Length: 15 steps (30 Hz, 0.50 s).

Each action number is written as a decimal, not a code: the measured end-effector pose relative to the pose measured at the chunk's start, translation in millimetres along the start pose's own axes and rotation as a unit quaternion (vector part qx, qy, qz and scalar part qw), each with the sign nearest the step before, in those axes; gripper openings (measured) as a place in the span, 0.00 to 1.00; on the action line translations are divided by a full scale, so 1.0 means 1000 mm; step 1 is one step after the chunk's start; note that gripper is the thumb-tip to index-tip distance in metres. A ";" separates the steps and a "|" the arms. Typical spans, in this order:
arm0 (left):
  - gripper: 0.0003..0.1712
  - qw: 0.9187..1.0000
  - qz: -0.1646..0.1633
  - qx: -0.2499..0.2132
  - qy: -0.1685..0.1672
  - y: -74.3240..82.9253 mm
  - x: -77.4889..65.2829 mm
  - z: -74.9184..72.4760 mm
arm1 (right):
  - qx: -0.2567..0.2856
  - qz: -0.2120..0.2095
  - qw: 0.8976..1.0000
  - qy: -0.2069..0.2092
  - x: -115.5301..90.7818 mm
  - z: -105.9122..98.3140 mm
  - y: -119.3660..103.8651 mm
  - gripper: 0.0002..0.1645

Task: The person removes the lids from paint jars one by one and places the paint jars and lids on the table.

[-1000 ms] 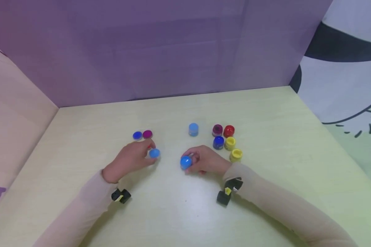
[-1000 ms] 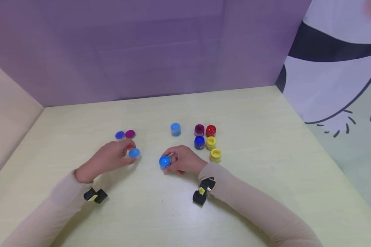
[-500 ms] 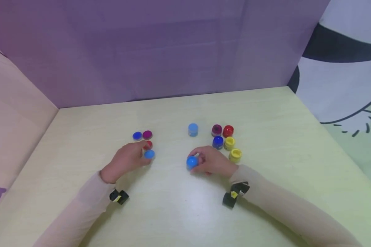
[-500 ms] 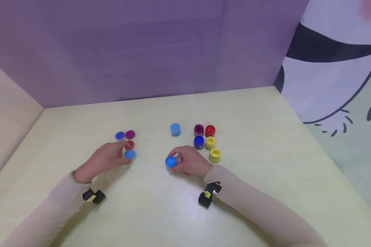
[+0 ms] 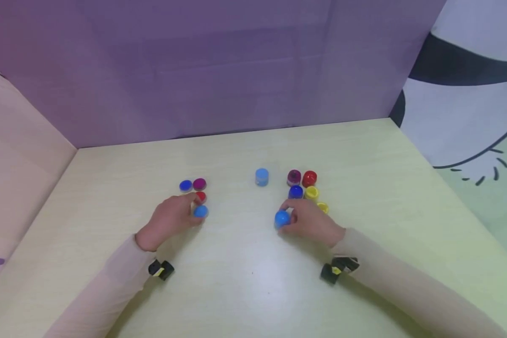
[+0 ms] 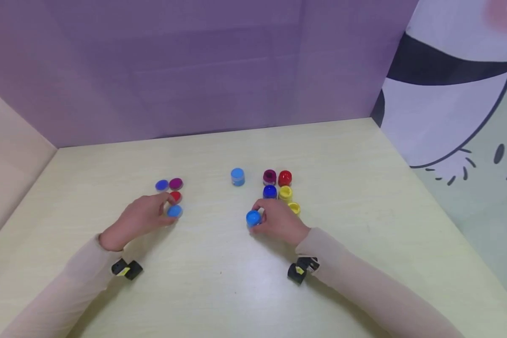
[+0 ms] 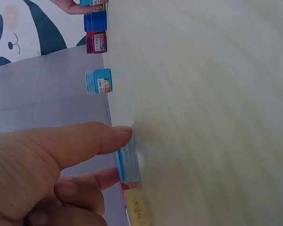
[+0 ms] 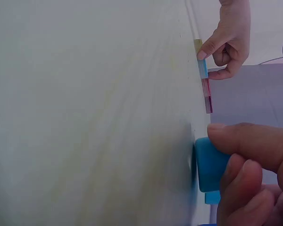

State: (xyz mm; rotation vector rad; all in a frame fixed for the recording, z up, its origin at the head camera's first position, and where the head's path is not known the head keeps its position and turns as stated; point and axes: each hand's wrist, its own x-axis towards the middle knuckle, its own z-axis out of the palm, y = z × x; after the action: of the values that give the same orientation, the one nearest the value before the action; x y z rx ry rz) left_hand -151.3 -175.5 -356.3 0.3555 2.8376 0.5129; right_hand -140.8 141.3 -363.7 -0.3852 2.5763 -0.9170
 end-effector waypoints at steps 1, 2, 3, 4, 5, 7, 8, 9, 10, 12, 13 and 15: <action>0.25 1.000 -0.002 0.002 0.000 0.000 0.000 0.000 | -0.005 0.001 1.000 0.002 -0.001 -0.001 -0.001 0.22; 0.25 1.000 -0.004 0.003 0.000 0.000 0.000 -0.001 | -0.012 0.002 1.000 0.003 -0.002 -0.002 -0.002 0.22; 0.25 1.000 -0.006 0.005 0.000 0.001 0.000 -0.001 | -0.019 0.002 1.000 0.005 -0.003 -0.003 -0.003 0.22; 0.25 1.000 -0.008 0.007 -0.001 0.000 0.000 -0.002 | -0.027 0.005 1.000 0.006 -0.004 -0.004 -0.003 0.22; 0.25 1.000 -0.010 0.008 -0.002 0.001 0.000 -0.002 | -0.036 0.008 0.999 0.008 -0.005 -0.005 -0.004 0.22; 0.26 1.000 -0.015 0.010 -0.003 0.001 0.000 -0.002 | -0.056 0.012 0.998 0.011 -0.005 -0.007 -0.005 0.23; 0.26 1.000 -0.016 0.010 -0.004 0.000 0.000 -0.002 | -0.067 0.014 0.998 0.013 -0.005 -0.007 -0.005 0.24; 0.27 1.000 -0.017 0.010 -0.004 0.001 0.000 -0.002 | -0.077 0.016 0.997 0.014 -0.006 -0.008 -0.005 0.24; 0.28 1.000 -0.018 0.011 -0.004 0.001 -0.001 -0.003 | -0.083 0.018 0.996 0.017 -0.006 -0.008 -0.005 0.24; 0.28 1.000 -0.016 0.010 0.000 0.002 -0.002 -0.004 | -0.094 0.017 0.995 0.020 -0.006 -0.009 -0.004 0.25; 0.28 1.000 -0.014 0.011 0.002 0.003 -0.002 -0.004 | -0.094 0.018 0.995 0.023 -0.006 -0.009 -0.003 0.24; 0.27 1.000 -0.007 0.014 0.010 0.006 -0.002 -0.006 | -0.097 0.017 0.995 0.027 -0.006 -0.010 -0.001 0.24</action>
State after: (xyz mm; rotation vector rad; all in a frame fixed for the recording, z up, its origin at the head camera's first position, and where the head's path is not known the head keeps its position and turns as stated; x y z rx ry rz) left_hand -150.2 -172.8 -348.5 0.3365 2.8661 0.4776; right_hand -139.6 148.3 -353.9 -0.3721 2.7224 -0.6763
